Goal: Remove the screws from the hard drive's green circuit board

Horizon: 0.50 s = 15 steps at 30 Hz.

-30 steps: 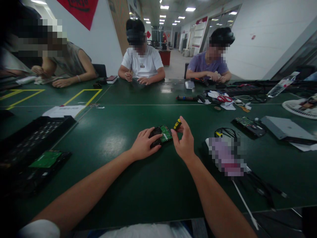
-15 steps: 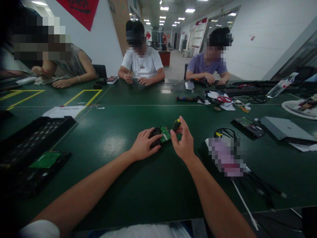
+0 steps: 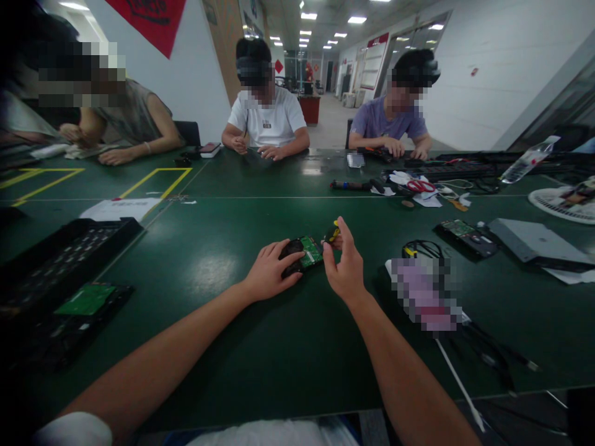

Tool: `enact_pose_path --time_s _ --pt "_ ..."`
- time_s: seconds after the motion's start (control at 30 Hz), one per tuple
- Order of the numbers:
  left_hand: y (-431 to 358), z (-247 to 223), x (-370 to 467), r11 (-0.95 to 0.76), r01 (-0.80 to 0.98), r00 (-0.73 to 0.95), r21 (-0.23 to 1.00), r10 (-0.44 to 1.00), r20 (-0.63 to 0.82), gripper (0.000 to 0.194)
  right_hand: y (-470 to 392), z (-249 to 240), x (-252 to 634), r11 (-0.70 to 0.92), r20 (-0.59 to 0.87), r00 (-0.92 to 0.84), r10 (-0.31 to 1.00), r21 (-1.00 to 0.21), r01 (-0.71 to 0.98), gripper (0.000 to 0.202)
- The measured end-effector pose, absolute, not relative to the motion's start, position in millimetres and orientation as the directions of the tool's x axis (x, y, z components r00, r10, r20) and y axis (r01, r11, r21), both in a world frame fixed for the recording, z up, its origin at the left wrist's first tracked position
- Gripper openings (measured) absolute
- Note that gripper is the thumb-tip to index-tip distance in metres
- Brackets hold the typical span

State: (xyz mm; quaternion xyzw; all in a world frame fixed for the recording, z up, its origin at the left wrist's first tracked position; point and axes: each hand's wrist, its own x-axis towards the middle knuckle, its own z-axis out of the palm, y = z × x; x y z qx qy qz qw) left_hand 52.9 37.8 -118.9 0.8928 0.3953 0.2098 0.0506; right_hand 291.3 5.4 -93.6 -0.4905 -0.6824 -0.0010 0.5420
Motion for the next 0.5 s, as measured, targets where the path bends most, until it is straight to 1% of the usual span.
enact_pose_path --time_s 0.17,0.37,0.5 --pt "38.5 -119.0 52.4 -0.685 0.684 0.604 0.253 0.725 0.331 0.058 5.2 -93.8 290.5 0.511 0.759 0.082 0.646 -0.510 0.692 0.073" --pt "38.6 -119.2 52.9 -0.679 0.685 0.597 0.265 0.731 0.330 0.058 5.0 -94.5 290.1 0.539 0.730 0.057 0.681 -0.552 0.636 0.067" --pt "38.0 -118.3 53.0 -0.680 0.686 0.598 0.259 0.729 0.333 0.058 6.4 -97.1 291.0 0.518 0.742 0.095 0.664 -0.548 0.657 0.070"
